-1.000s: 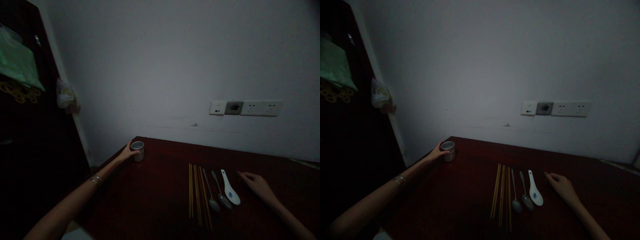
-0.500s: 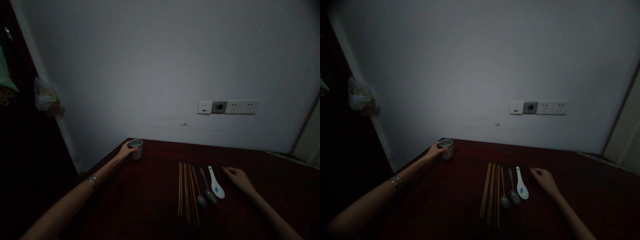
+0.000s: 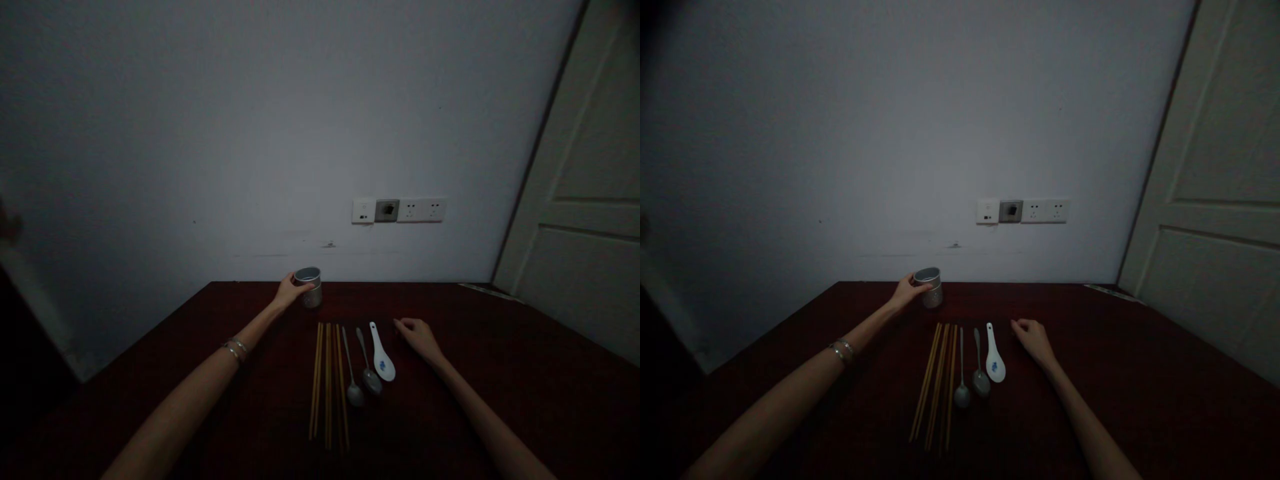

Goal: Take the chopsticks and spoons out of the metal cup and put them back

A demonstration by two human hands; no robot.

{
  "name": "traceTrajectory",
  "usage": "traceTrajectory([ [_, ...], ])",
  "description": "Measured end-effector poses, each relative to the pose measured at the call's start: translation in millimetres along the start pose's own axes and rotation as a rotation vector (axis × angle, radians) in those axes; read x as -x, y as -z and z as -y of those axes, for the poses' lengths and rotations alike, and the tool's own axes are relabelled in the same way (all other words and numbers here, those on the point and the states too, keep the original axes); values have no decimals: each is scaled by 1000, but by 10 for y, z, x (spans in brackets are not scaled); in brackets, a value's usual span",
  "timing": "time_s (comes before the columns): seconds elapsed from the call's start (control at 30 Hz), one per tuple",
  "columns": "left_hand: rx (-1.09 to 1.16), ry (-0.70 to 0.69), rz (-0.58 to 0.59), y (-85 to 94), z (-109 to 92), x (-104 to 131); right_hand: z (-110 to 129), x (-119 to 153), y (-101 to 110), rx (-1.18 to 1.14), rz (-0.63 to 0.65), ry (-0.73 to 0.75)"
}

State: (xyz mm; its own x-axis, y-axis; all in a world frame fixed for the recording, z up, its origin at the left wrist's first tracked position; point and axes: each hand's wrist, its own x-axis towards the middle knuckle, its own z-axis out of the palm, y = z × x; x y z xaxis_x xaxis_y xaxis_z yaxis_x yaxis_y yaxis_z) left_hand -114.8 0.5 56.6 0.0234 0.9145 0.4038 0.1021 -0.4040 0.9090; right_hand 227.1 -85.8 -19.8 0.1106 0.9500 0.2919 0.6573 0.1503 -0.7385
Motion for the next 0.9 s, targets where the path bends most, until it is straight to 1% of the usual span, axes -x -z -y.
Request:
traceTrajectory([
  [0.07,29,-16,30,-219,15,-14,5,-7,-3,-7,-10,-5],
  [0.17,68,-18,61,-483,37,-8,14,-14,-3,-20,-16,-8],
  [0.27,102,-11,84,-682,68,15,20,-16,-3,-29,-28,0],
  [0.37,121,3,93,-820,88,46,25,-17,-2,-26,-33,-1],
  [0.53,97,-27,132,-921,119,89,26,-21,-3,-16,-24,-1],
  [0.67,84,-59,147,-940,182,92,23,-23,-8,-4,-29,3],
  [0.9,101,-51,153,-972,248,96,40,-16,-6,-5,-39,6],
])
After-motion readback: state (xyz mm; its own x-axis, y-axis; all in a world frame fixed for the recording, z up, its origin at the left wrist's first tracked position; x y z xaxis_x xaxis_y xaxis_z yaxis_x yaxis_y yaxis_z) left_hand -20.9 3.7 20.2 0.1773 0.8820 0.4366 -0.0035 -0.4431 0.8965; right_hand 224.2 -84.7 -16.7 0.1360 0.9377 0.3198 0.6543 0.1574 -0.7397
